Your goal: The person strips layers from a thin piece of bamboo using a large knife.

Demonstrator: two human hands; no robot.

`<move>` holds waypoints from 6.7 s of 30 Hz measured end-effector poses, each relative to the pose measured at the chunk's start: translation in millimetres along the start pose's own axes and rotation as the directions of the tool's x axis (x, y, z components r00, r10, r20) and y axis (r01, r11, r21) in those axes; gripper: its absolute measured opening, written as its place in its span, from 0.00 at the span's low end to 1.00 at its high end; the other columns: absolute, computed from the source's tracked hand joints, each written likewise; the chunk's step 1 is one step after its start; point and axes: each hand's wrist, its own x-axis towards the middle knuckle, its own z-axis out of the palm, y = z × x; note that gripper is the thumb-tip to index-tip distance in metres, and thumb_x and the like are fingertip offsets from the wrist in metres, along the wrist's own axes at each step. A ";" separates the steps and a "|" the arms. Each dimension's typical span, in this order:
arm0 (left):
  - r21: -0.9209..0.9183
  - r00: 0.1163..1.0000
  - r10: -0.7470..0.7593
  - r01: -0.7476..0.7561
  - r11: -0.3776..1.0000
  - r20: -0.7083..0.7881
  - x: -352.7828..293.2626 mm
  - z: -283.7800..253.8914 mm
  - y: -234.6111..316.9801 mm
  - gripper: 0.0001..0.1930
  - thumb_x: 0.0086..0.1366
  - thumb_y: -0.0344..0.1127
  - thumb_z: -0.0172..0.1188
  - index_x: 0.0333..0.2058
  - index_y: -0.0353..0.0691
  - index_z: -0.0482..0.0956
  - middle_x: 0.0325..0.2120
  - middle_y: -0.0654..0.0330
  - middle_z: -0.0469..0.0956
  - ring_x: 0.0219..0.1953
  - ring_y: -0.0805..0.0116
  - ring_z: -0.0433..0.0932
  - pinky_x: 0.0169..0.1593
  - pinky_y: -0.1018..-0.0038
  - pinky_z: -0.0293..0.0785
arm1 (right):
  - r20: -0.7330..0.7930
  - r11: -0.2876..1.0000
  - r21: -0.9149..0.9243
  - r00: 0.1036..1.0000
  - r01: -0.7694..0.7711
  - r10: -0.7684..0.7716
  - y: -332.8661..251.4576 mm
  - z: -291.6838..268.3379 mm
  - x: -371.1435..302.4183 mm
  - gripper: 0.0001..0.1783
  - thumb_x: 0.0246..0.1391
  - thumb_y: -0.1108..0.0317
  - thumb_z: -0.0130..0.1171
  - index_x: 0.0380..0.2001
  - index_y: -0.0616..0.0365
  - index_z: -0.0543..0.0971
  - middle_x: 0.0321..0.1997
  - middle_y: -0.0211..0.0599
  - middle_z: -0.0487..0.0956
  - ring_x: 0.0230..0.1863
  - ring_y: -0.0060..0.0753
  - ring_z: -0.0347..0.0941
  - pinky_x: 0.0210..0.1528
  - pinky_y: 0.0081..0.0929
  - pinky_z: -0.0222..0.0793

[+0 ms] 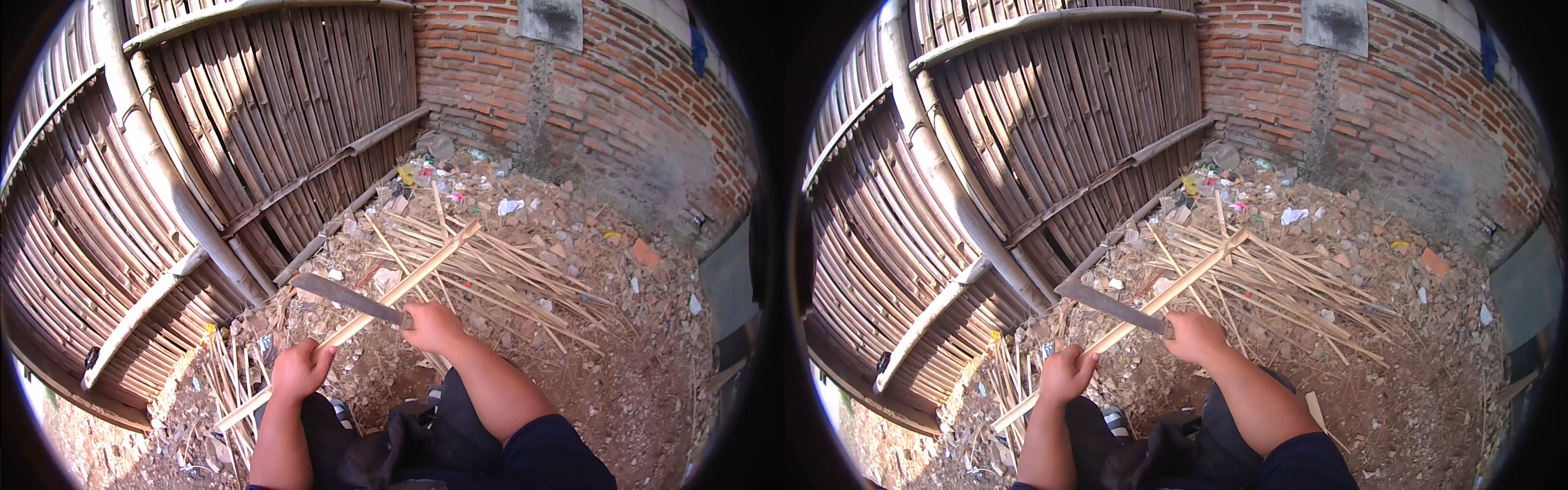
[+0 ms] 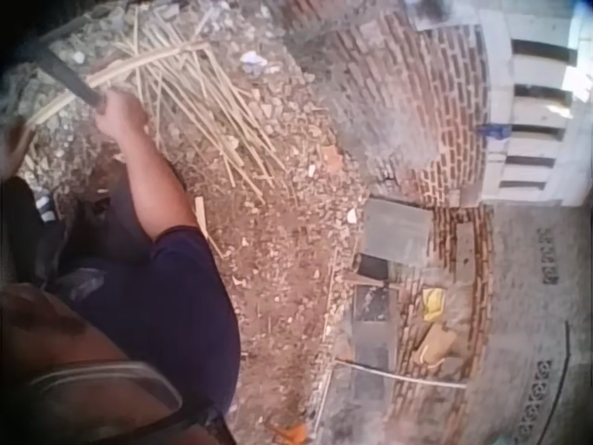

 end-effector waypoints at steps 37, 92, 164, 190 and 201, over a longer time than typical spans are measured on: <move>-0.017 0.999 -0.001 0.002 1.000 0.041 1.3 -3.0 3.2 0.22 0.65 0.53 0.65 0.27 0.37 0.79 0.18 0.47 0.77 0.26 0.42 0.80 0.33 0.53 0.75 | 0.104 0.999 0.016 0.994 -0.028 0.026 -1.0 -2.8 1.5 0.20 0.55 0.49 0.69 0.43 0.50 0.83 0.35 0.46 0.84 0.41 0.54 0.83 0.43 0.51 0.77; 0.003 0.991 0.006 -0.006 1.000 0.135 2.5 0.9 1.3 0.23 0.66 0.56 0.65 0.29 0.39 0.80 0.19 0.48 0.79 0.27 0.42 0.82 0.34 0.52 0.77 | 0.170 0.986 0.043 0.971 0.161 -0.166 14.0 20.8 5.9 0.21 0.50 0.48 0.73 0.41 0.49 0.84 0.33 0.46 0.83 0.39 0.55 0.81 0.43 0.49 0.76; -0.043 0.952 -0.301 0.299 0.953 -0.049 -185.6 -32.5 -6.4 0.15 0.66 0.45 0.67 0.36 0.38 0.78 0.18 0.52 0.79 0.21 0.48 0.81 0.28 0.57 0.76 | 0.356 0.963 -0.070 0.908 0.262 -0.221 -12.9 -1.5 -19.7 0.20 0.51 0.49 0.71 0.40 0.52 0.84 0.38 0.47 0.85 0.45 0.53 0.82 0.48 0.49 0.77; -0.058 0.938 -0.331 0.327 0.943 -0.104 -188.0 -30.5 -0.5 0.15 0.66 0.46 0.67 0.34 0.39 0.80 0.17 0.52 0.79 0.21 0.51 0.82 0.28 0.60 0.76 | 0.410 0.952 0.052 0.863 0.300 -0.294 -8.1 2.5 -15.2 0.20 0.51 0.51 0.71 0.41 0.52 0.85 0.40 0.47 0.85 0.45 0.53 0.82 0.48 0.48 0.77; -0.074 0.939 -0.335 0.329 0.941 -0.083 -186.9 -31.0 -3.1 0.15 0.66 0.46 0.67 0.34 0.40 0.80 0.17 0.53 0.79 0.21 0.51 0.82 0.28 0.60 0.76 | 0.385 0.946 -0.034 0.877 0.324 -0.287 -11.2 9.3 -16.9 0.21 0.52 0.50 0.70 0.43 0.52 0.84 0.40 0.47 0.85 0.47 0.53 0.82 0.50 0.47 0.78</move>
